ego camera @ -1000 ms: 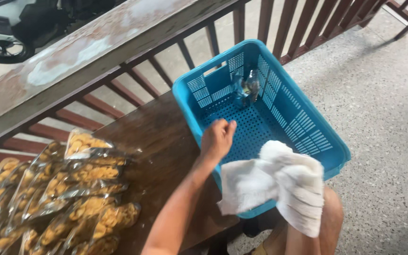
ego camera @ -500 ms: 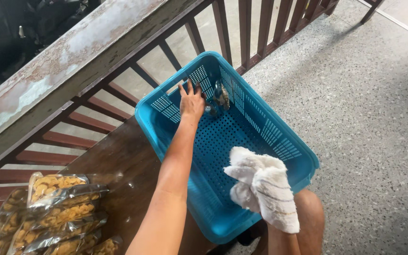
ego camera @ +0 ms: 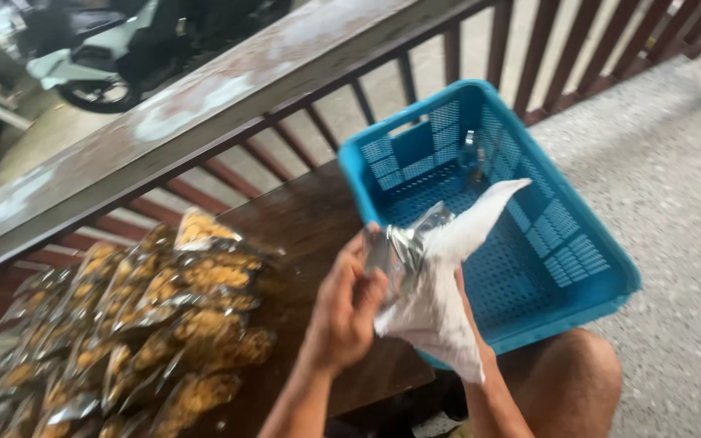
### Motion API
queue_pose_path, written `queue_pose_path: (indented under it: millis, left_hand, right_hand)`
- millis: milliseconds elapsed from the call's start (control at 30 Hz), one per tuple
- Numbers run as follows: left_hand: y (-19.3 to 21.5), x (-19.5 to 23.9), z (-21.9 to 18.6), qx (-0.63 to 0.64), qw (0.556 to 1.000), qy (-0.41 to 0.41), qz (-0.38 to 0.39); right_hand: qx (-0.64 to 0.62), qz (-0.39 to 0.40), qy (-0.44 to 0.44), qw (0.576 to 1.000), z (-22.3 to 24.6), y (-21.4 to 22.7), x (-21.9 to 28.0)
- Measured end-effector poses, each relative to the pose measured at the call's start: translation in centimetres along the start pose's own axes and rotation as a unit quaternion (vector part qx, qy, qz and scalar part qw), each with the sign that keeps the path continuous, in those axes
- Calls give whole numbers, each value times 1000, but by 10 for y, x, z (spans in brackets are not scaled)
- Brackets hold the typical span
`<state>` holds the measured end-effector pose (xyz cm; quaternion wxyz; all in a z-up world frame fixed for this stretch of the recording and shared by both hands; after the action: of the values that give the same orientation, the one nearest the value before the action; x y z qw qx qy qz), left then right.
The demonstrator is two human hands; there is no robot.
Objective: The person wipes the exterior of sealed snack bags with a white cloth and places them into a blue basket. Later, the person uses a handheld heat sealer to seal additional snack bags and places them into the basket.
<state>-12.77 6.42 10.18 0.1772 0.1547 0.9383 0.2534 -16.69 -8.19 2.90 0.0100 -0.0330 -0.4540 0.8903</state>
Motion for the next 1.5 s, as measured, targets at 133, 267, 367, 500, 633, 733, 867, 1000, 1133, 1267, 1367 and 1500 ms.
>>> queue_pose_path:
  millis: [133,267,367,500,633,733,867,1000,1133,1267,1367,1500]
  left_hand:
    - [17,66,-35,-117,985,-104,-79]
    - [34,120,-4,72,993,77,-55]
    - [53,143,13,43,989,75,-119]
    - [52,154,34,23,986,111,-120]
    - [56,166,34,92,983,109,-113]
    - [65,178,28,72,980,117,-146]
    - [59,174,39,25,968,220,-122]
    - [49,173,43,98,973,181,-107]
    - [62,187,49,157,964,167,-136]
    - [97,177,55,267,956,90,-84]
    - [109,165,60,214,974,22,-68]
    - [92,159,77,176,982,0,-61]
  right_hand:
    - [-22,37,-74,996,-68,-5,33]
    - [-90,44,-91,991,-119,7,25]
    - [-71,56,-73,993,-150,3,29]
    - [129,91,-36,987,-179,-4,57]
    - [381,136,229,885,-160,-8,46]
    - [324,81,131,933,-159,-2,41]
    - [460,195,277,820,-157,-24,70]
    - [503,240,399,728,-157,-28,73]
    - [190,97,13,977,-174,18,38]
    - [322,165,24,932,-182,40,38]
    - [83,134,-245,957,-207,59,58]
    - [63,200,-410,887,-204,50,82]
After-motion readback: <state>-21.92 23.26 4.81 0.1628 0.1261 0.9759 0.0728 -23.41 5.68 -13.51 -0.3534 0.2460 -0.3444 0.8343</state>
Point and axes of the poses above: each hand's wrist, its own x-axis away from the middle knuckle, its own y-axis out of the back of the hand, z = x × y, the point moved 4 cm from there along -x, towards the middle knuckle, and after that the axes turned 14 degrees about -x, right-handed, at the moved point
